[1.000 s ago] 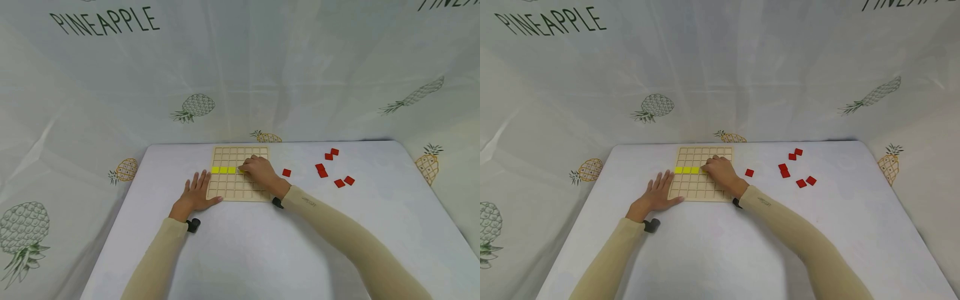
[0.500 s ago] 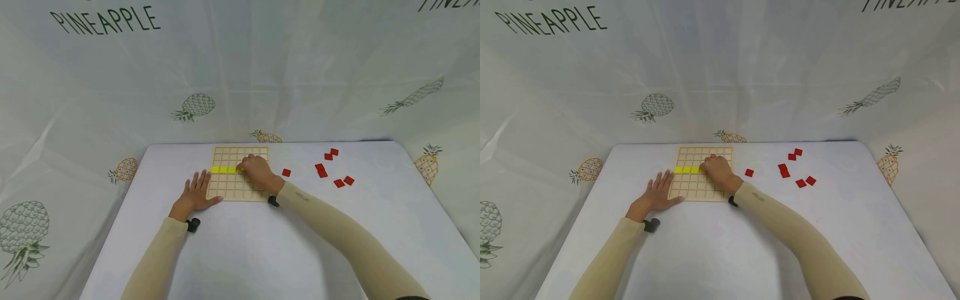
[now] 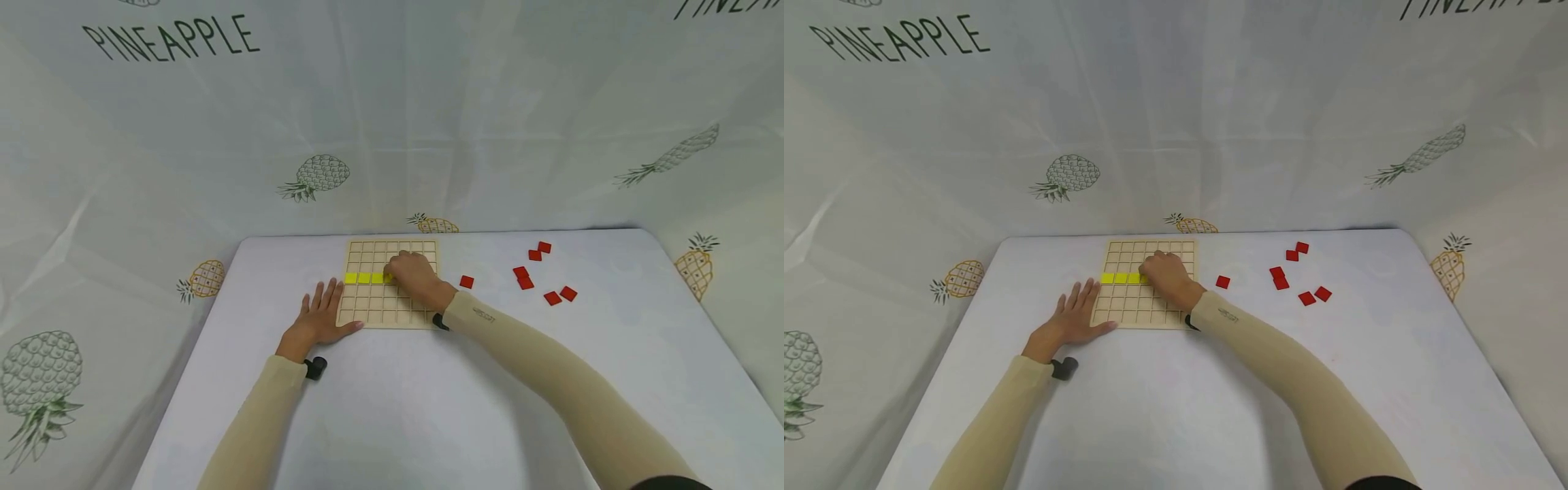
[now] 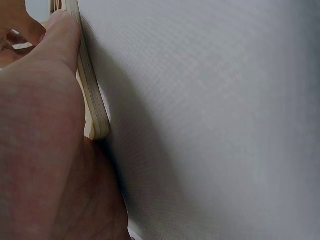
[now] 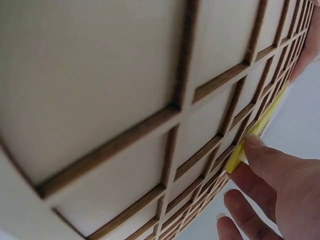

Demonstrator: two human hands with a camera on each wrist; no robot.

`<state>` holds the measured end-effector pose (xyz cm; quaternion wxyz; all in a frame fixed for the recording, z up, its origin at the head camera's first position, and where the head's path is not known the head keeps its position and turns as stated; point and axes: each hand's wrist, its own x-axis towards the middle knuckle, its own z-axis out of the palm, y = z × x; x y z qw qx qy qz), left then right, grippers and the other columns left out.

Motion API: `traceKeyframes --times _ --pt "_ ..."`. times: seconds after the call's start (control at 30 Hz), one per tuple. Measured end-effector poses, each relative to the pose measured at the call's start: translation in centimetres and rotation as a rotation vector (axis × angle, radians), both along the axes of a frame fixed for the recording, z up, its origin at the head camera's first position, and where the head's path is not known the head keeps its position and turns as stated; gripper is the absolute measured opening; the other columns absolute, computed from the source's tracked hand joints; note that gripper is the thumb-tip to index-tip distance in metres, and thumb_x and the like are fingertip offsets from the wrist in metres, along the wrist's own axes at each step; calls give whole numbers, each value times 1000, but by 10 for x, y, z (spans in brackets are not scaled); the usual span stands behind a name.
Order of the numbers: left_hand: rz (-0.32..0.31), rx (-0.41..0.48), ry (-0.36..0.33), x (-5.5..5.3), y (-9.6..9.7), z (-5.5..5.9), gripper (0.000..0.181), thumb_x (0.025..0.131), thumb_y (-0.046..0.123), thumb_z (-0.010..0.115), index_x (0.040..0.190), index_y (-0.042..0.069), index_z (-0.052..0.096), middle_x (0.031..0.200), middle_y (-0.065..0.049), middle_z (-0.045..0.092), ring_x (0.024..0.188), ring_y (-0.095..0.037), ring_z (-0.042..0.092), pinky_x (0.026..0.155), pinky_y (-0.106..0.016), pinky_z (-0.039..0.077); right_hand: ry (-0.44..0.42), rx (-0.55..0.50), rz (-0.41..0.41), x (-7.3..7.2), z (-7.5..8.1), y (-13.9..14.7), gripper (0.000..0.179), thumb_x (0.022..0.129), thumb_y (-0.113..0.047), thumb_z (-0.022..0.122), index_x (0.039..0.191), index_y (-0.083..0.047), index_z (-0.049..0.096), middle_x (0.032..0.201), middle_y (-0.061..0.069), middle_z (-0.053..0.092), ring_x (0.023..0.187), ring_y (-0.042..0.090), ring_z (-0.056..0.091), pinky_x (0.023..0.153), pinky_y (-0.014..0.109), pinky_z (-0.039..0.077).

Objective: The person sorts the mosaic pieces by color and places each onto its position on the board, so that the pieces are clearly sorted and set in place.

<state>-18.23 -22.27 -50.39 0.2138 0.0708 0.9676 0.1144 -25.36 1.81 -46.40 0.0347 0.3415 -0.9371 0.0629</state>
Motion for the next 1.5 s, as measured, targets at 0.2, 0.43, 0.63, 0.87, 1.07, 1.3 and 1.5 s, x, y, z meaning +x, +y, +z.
traceKeyframes --times 0.2,0.43,0.63,0.87,1.07,1.3,1.5 --pt "-4 12 4 1 2 0 113 99 69 55 169 6 -7 177 -16 -13 162 -40 -15 128 -64 -6 24 30 -10 2 -5 3 18 97 -8 77 113 -14 85 108 3 80 98 22 71 91 37 61" --pt "0 -1 1 0 1 -1 113 99 68 55 169 5 -8 177 -17 -13 162 -40 -16 128 -64 -6 27 153 25 12 -4 9 23 97 -3 76 117 -14 82 120 2 78 99 23 71 83 36 63" --pt "3 2 -1 2 3 3 112 100 67 56 169 4 -6 177 -18 -12 162 -41 -16 127 -65 -6 -13 77 21 22 -3 27 30 99 -6 73 126 -18 78 141 2 70 114 27 71 91 42 61" --pt "0 11 6 3 3 3 112 100 66 57 169 3 -6 177 -18 -12 162 -41 -16 127 -65 -7 26 -29 -39 34 0 66 30 96 -9 79 125 -15 77 138 8 71 117 30 69 94 46 59" --pt "4 23 9 3 2 4 112 100 65 58 169 3 -5 177 -19 -12 162 -41 -16 127 -66 -7 58 -45 -117 36 0 93 35 92 -11 83 127 -10 77 134 8 74 113 31 70 92 46 59" --pt "-7 -1 17 2 0 1 112 100 65 57 169 3 -6 177 -19 -13 162 -42 -16 127 -66 -6 34 -23 -180 36 -1 112 39 92 -11 83 131 -9 75 136 11 72 117 32 69 97 48 58" --pt "-6 10 7 1 -1 -1 113 100 66 58 169 4 -8 177 -17 -14 162 -41 -17 127 -66 -7 28 -8 -214 37 -4 124 37 95 -12 81 131 -8 75 135 11 73 115 32 70 98 48 59"
